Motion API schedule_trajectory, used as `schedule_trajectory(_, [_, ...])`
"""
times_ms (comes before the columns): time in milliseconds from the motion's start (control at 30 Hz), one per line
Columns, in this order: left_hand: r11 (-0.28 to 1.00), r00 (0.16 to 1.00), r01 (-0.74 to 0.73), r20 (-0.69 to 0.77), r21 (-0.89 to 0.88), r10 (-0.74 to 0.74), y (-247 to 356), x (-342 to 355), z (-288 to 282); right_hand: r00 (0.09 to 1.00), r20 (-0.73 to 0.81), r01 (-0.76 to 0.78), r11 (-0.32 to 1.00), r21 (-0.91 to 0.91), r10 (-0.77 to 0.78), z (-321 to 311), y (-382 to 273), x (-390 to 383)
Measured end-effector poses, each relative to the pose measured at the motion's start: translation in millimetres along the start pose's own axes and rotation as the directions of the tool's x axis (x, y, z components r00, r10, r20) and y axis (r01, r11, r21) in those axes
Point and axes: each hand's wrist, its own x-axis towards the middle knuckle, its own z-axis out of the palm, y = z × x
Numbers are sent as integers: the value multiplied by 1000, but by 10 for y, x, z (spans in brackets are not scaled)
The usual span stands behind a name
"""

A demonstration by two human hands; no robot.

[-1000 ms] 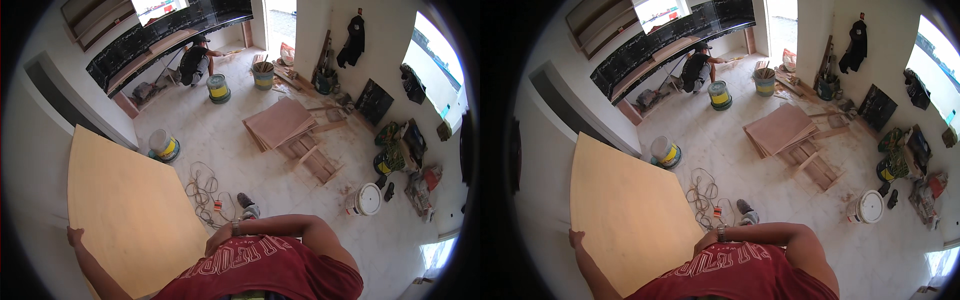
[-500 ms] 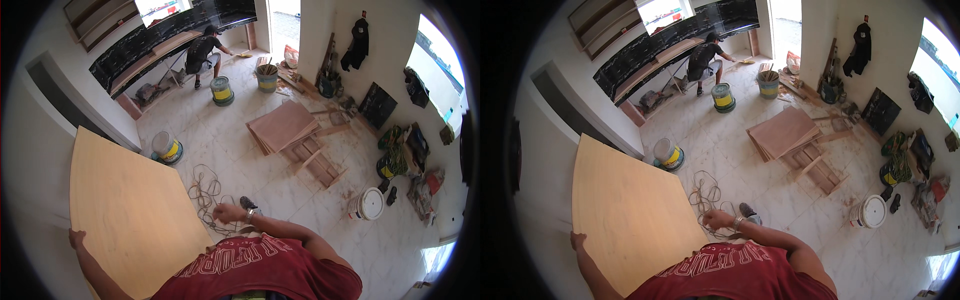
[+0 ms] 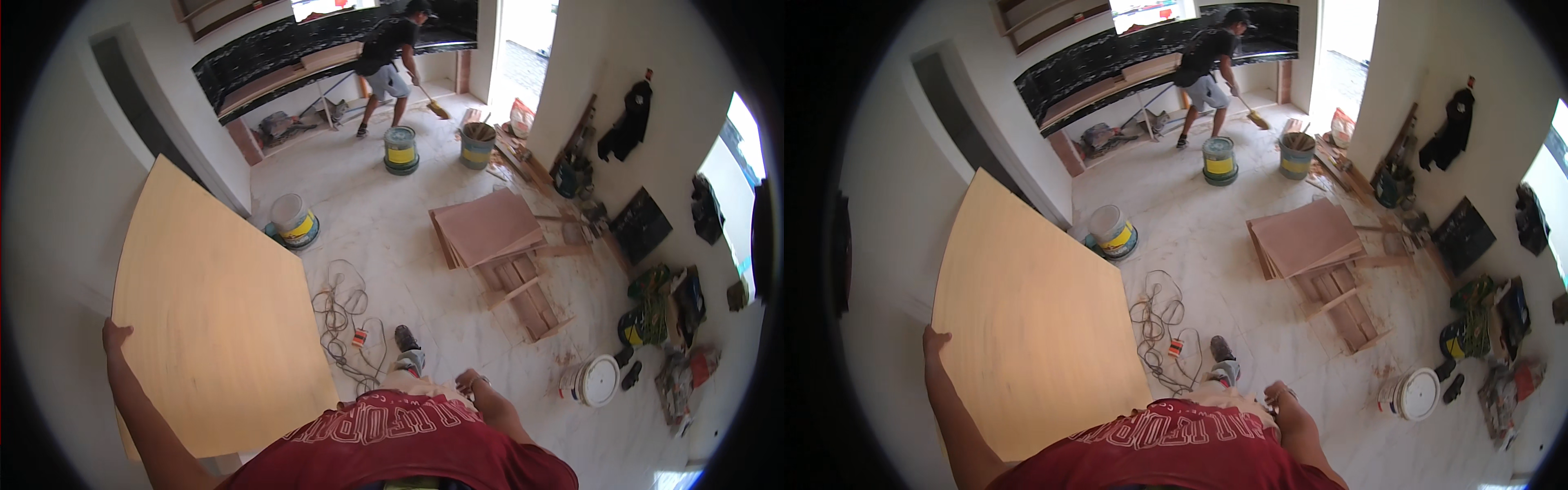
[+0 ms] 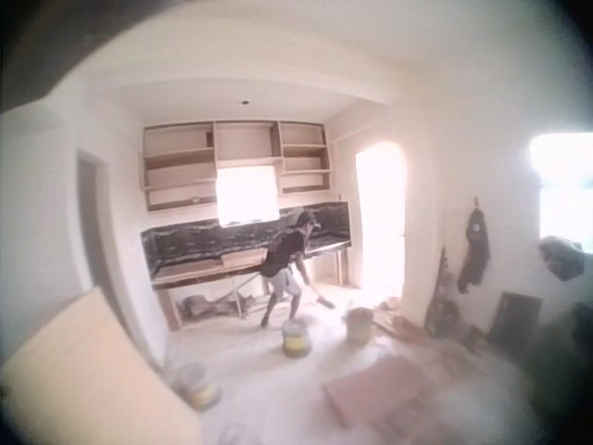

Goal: Cleaning and placing cabinet panels onto a frame during a kitchen renovation.

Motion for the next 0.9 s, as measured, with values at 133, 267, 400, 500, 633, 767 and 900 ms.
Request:
schedule_trajectory(133, [992, 990, -126, -58, -4, 125, 189, -69, -1, 991, -135, 19, 969, 247, 15, -120, 276, 66])
schedule_trajectory(267, [999, 996, -23, -81, 49, 26, 415, -315, -49, 997, -72, 38, 900, 434, -7, -127, 210, -101])
schedule_trajectory(400, [986, 988, 24, -157, 163, 2, 461, -424, -72, 999, -20, 54, 927, 370, -51, -80, 209, 148])
schedule_trajectory(500, [962, 976, 71, -219, 265, -12, 554, -420, 18, 996, -20, 87, 946, 313, -85, -107, 214, 200])
schedule_trajectory(633, [953, 963, 159, -253, 257, -93, 359, -111, 70, 971, 82, 215, 969, 119, -225, -143, 147, 132])
schedule_trajectory(767, [960, 975, 140, -204, 242, -91, 180, 16, 86, 987, 7, 156, 978, 139, -159, -133, 129, 45])
schedule_trajectory(900, [967, 993, 30, -114, 255, -1, 274, -105, 66, 996, -29, 93, 956, 278, -89, -117, 182, -48])
